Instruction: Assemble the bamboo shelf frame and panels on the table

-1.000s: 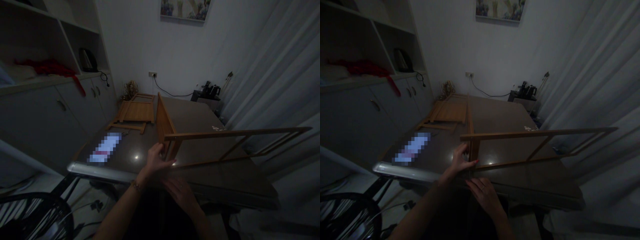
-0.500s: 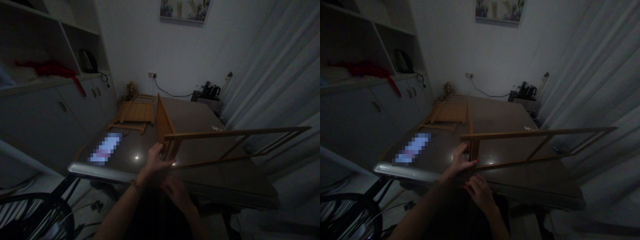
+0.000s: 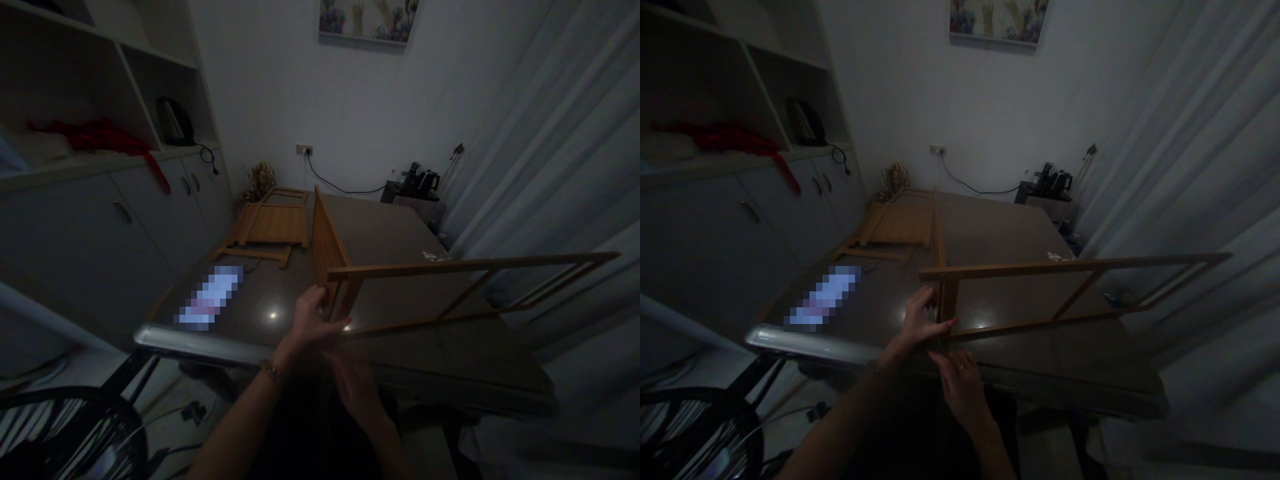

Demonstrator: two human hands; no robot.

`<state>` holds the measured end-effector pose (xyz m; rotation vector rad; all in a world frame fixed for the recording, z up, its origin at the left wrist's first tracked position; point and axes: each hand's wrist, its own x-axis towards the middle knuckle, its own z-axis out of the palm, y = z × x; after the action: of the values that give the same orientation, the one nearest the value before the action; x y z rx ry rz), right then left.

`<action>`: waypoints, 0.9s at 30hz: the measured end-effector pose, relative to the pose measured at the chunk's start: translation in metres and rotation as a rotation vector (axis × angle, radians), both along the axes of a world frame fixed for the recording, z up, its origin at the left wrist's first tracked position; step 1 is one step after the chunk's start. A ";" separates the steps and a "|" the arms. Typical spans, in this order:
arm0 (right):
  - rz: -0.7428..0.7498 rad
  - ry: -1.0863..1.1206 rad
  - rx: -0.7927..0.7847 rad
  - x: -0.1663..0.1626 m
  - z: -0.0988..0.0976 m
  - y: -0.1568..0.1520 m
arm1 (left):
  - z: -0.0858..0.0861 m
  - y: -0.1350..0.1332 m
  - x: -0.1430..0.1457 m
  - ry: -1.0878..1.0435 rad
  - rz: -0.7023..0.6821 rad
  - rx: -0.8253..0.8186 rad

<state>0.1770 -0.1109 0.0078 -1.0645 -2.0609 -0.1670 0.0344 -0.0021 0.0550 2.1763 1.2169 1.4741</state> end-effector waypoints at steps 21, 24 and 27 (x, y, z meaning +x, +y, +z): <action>-0.185 -0.098 0.343 0.010 -0.008 0.004 | -0.002 0.002 -0.001 0.022 -0.005 -0.007; -0.264 -0.056 0.282 -0.003 -0.012 0.000 | -0.002 0.001 -0.001 0.005 -0.008 0.007; -0.372 0.020 0.175 -0.017 -0.016 -0.006 | -0.002 0.001 -0.001 0.010 -0.014 0.008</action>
<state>0.1600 -0.1164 -0.0086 -1.3222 -1.7767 -0.5117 0.0334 -0.0013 0.0529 2.1957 1.1989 1.4668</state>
